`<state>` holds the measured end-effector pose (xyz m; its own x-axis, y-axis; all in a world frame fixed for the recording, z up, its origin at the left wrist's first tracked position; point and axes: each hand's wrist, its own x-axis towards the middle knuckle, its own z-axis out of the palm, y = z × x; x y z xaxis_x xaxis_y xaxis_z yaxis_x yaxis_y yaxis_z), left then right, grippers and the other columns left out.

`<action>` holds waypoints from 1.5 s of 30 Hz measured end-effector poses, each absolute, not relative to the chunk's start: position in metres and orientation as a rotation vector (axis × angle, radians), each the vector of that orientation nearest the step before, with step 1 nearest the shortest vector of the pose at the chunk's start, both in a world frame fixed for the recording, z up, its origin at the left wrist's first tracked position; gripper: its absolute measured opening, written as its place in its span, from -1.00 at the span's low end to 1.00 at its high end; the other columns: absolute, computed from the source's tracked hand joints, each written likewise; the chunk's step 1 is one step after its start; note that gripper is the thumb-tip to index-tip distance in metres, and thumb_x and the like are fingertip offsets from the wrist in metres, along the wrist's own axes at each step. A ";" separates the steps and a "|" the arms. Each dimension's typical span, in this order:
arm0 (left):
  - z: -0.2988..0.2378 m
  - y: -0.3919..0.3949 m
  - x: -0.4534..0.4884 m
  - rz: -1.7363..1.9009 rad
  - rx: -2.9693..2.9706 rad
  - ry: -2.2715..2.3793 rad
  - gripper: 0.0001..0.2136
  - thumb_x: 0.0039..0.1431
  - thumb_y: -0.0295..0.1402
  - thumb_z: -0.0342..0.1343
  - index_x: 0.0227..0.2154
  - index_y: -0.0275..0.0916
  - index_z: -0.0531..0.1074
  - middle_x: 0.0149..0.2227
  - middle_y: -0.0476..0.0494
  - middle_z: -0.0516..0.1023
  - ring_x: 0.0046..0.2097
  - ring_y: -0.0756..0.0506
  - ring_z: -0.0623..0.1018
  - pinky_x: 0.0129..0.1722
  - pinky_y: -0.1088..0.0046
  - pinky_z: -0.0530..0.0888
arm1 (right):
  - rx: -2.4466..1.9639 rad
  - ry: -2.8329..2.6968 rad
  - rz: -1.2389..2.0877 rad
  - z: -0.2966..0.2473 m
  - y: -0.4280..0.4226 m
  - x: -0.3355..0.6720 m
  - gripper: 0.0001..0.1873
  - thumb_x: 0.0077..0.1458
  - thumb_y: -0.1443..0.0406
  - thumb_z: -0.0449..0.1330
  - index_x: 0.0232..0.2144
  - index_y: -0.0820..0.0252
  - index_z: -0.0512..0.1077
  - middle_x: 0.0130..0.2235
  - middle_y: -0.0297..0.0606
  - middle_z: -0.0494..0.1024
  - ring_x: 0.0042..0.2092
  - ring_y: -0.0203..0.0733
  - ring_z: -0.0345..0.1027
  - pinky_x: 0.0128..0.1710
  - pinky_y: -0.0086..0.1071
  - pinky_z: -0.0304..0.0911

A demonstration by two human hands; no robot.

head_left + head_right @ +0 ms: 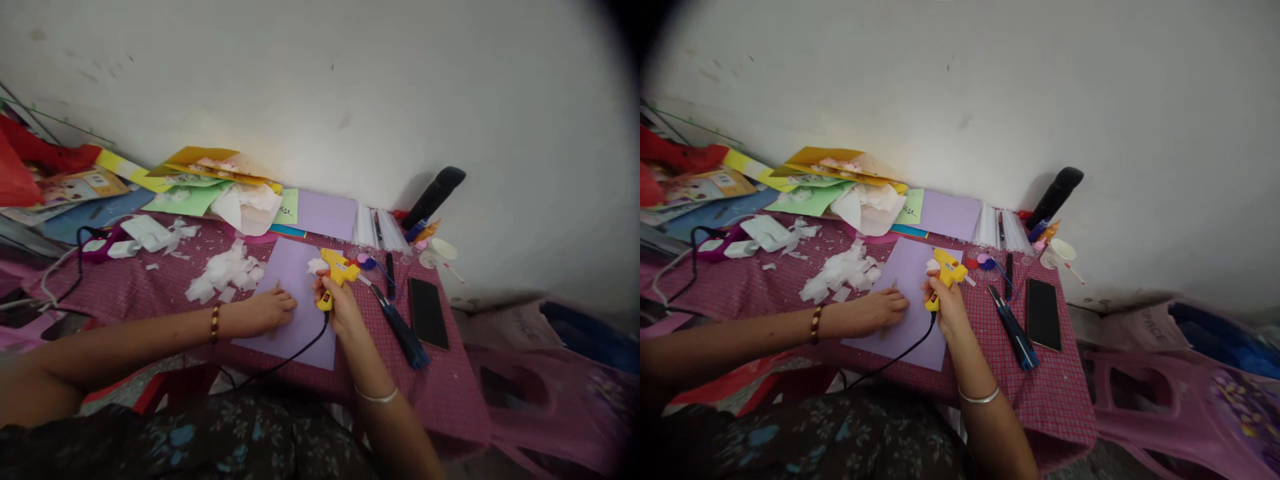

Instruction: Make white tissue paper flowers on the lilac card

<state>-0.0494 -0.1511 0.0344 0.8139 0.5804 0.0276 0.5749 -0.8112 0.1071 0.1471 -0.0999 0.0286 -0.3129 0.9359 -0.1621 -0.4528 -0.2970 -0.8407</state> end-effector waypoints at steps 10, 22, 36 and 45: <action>0.016 -0.203 -0.087 0.196 2.589 1.523 -0.81 0.32 -0.43 -0.03 -0.12 -0.28 0.47 -0.01 -0.25 0.49 0.06 -0.19 0.44 0.13 0.19 0.35 | -0.912 -1.043 1.689 0.023 -0.104 0.140 -0.66 -0.12 0.16 0.32 -0.29 0.21 0.44 -0.51 -0.41 0.51 -0.58 -0.39 0.27 -0.57 -0.47 0.09; -0.015 -0.230 -0.091 0.564 2.525 1.568 -0.68 0.31 -0.39 0.02 0.08 -0.32 0.42 0.17 -0.36 0.40 0.22 -0.23 0.36 0.21 0.15 0.39 | -1.051 -0.906 1.552 0.007 -0.155 0.178 -0.62 -0.05 0.15 0.35 -0.19 0.18 0.41 -0.46 -0.41 0.48 -0.48 -0.37 0.31 -0.46 -0.46 0.20; -0.036 -0.222 -0.069 0.576 2.592 1.713 -0.74 0.26 -0.45 0.07 -0.03 -0.30 0.50 0.07 -0.26 0.53 0.01 -0.23 0.49 0.03 0.16 0.45 | -1.425 -0.887 1.166 -0.004 -0.184 0.198 -0.63 -0.03 0.10 0.32 -0.19 0.09 0.41 -0.38 -0.38 0.49 -0.38 -0.25 0.40 -0.46 -0.41 0.30; -0.049 -0.227 -0.081 0.598 2.557 1.591 -0.36 -0.08 -0.20 0.41 0.10 -0.19 0.42 0.20 -0.29 0.42 0.11 -0.31 0.44 0.08 0.10 0.46 | -1.403 -1.023 1.172 0.003 -0.146 0.176 -0.64 -0.07 0.11 0.26 -0.22 0.14 0.40 -0.45 -0.38 0.46 -0.43 -0.26 0.38 -0.51 -0.43 0.26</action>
<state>-0.0810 -0.2267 -0.0486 0.3882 0.8758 0.2869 0.8480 -0.4613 0.2609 0.1760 -0.1462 0.0030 0.1723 0.9751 -0.1393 0.0065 -0.1425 -0.9898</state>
